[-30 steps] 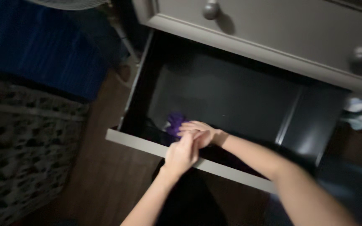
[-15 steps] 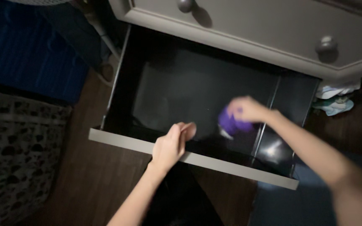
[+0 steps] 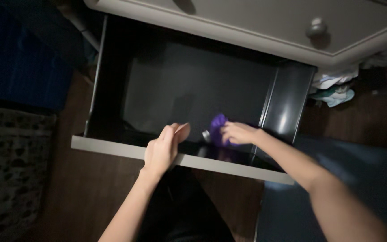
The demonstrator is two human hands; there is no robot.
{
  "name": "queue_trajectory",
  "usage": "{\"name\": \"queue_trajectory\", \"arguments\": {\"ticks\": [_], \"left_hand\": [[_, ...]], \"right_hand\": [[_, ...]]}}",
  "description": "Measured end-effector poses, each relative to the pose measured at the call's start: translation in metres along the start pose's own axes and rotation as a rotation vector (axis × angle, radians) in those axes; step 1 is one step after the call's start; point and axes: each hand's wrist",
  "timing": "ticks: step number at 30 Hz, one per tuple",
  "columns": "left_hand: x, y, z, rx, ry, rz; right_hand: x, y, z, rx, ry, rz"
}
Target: The person cleans the inside of a drawer using a spray bottle and a purple cloth. They spray the interior surface and wipe it thoroughly with the cloth, then place a folded white cloth inside the drawer.
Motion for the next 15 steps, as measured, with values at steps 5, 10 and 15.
{"name": "queue_trajectory", "arguments": {"ticks": [5,10,15], "left_hand": [[0.001,-0.001,-0.007,-0.02,0.027,-0.046],[0.006,-0.008,-0.008,-0.018,0.081,-0.1],[0.003,-0.005,-0.008,-0.012,0.016,-0.06]], "right_hand": [[-0.036,0.018,-0.016,-0.087,0.356,0.277],[-0.035,0.03,-0.059,-0.015,0.567,0.466],[-0.015,0.013,-0.092,0.012,0.671,0.466]]}}
Point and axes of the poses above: each hand's wrist, its own x-axis towards the middle knuckle, its own y-axis out of the palm, z = x × y, and after that the axes turned 13 degrees about y, right-handed
